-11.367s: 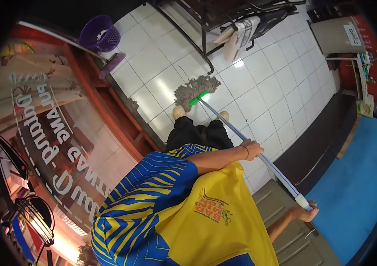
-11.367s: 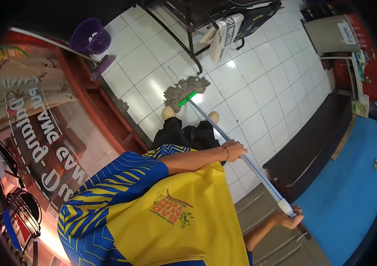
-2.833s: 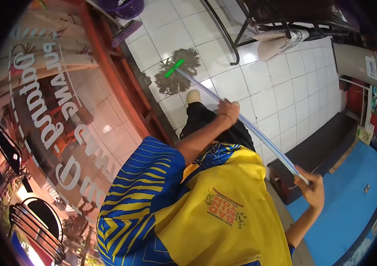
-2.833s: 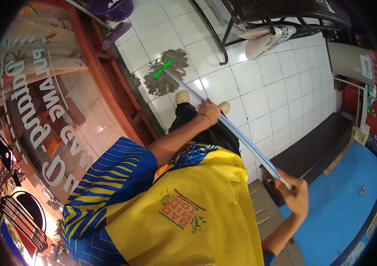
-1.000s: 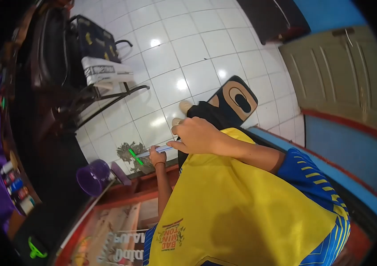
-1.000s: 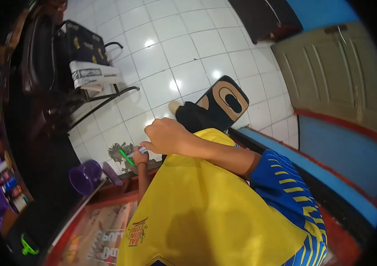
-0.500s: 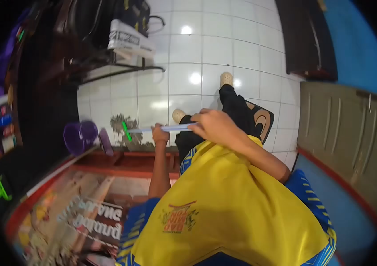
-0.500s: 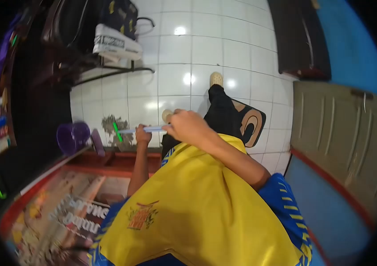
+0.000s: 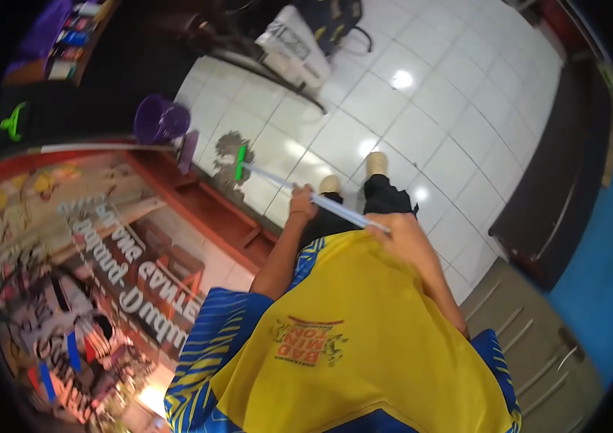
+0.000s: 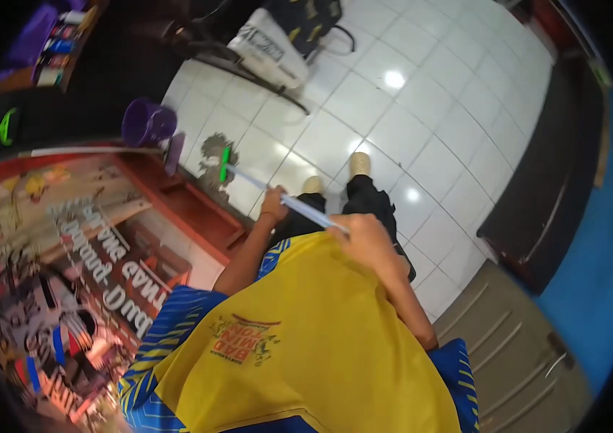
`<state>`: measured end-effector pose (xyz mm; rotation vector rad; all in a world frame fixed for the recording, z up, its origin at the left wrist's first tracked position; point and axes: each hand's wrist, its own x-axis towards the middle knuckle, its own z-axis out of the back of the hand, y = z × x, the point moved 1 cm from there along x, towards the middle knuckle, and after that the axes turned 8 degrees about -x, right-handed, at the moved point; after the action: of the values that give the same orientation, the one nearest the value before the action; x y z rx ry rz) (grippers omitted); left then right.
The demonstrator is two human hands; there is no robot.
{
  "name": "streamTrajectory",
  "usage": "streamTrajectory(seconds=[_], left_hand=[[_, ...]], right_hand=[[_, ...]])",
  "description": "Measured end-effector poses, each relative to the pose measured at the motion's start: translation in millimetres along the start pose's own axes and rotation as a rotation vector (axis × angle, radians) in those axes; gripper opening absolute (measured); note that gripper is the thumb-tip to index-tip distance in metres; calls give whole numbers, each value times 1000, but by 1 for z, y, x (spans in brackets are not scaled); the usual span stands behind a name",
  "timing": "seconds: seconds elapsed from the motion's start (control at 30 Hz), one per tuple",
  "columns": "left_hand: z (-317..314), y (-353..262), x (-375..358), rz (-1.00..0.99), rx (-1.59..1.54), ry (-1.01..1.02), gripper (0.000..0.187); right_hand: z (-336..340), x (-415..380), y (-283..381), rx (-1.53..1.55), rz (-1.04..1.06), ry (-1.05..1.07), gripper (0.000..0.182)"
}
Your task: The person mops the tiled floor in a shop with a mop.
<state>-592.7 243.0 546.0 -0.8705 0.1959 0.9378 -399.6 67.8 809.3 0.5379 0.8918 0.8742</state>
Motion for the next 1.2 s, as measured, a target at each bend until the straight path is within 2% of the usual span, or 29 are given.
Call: streamTrajectory(seconds=[0.03, 0.1, 0.17, 0.2, 0.27, 0.33, 0.37, 0.4, 0.5, 0.63, 0.7, 0.73, 0.8, 0.9, 0.97, 1.0, 1.1, 1.13, 1.17, 1.2], left_hand=[[2, -6, -7, -68, 53, 19, 32], [2, -22, -18, 16, 120, -1, 35], [9, -32, -28, 61, 230, 136, 40], [8, -33, -36, -41, 369, 104, 40], [10, -40, -38, -263, 357, 322, 22], [2, -45, -39, -536, 190, 480, 13], [2, -55, -45, -528, 204, 566, 16], [5, -67, -47, -524, 220, 644, 19], [-5, -70, -60, -571, 160, 561, 21], [0, -44, -63, -657, -68, 377, 14], [4, -20, -60, -650, -136, 190, 11], [7, -12, -57, -649, -142, 181, 11], [29, -9, -55, -608, -225, 42, 12], [23, -15, -35, -542, -188, 33, 13], [21, -23, -30, -533, -168, 17, 16], [19, -24, -31, -535, -146, 0, 20], [12, -21, -32, -533, -90, -18, 27], [12, -18, -32, -527, -64, -12, 26], [18, -17, -36, -501, -46, 8, 17], [17, -9, -37, -485, -50, -4, 17]], right_hand=[[3, 0, 1, -5, -55, 52, 23], [9, -11, 21, -103, -155, 125, 24], [-4, -29, 20, -250, -78, 78, 25], [-8, -41, 25, -273, -78, 76, 24], [-7, -63, 34, -242, -139, 107, 24], [-1, -87, 53, -238, -211, 28, 23], [-2, -98, 59, -198, -166, -97, 22], [-3, -103, 63, -215, -171, -109, 22], [-4, -116, 72, -224, -428, -186, 23], [-20, -114, 81, -122, -440, -243, 24], [-18, -106, 94, -123, -458, -194, 23], [-16, -98, 102, -110, -471, -163, 22], [-9, -81, 122, -171, -427, -137, 22], [-2, -68, 131, -326, -374, -136, 21], [1, -65, 129, -351, -194, -247, 20], [5, -65, 137, -334, -320, -192, 20], [7, -65, 129, -240, -382, -146, 23], [3, -69, 108, -163, -260, -147, 25], [-1, -68, 100, -185, -220, -55, 25], [-4, -66, 96, -207, -186, 39, 26]])
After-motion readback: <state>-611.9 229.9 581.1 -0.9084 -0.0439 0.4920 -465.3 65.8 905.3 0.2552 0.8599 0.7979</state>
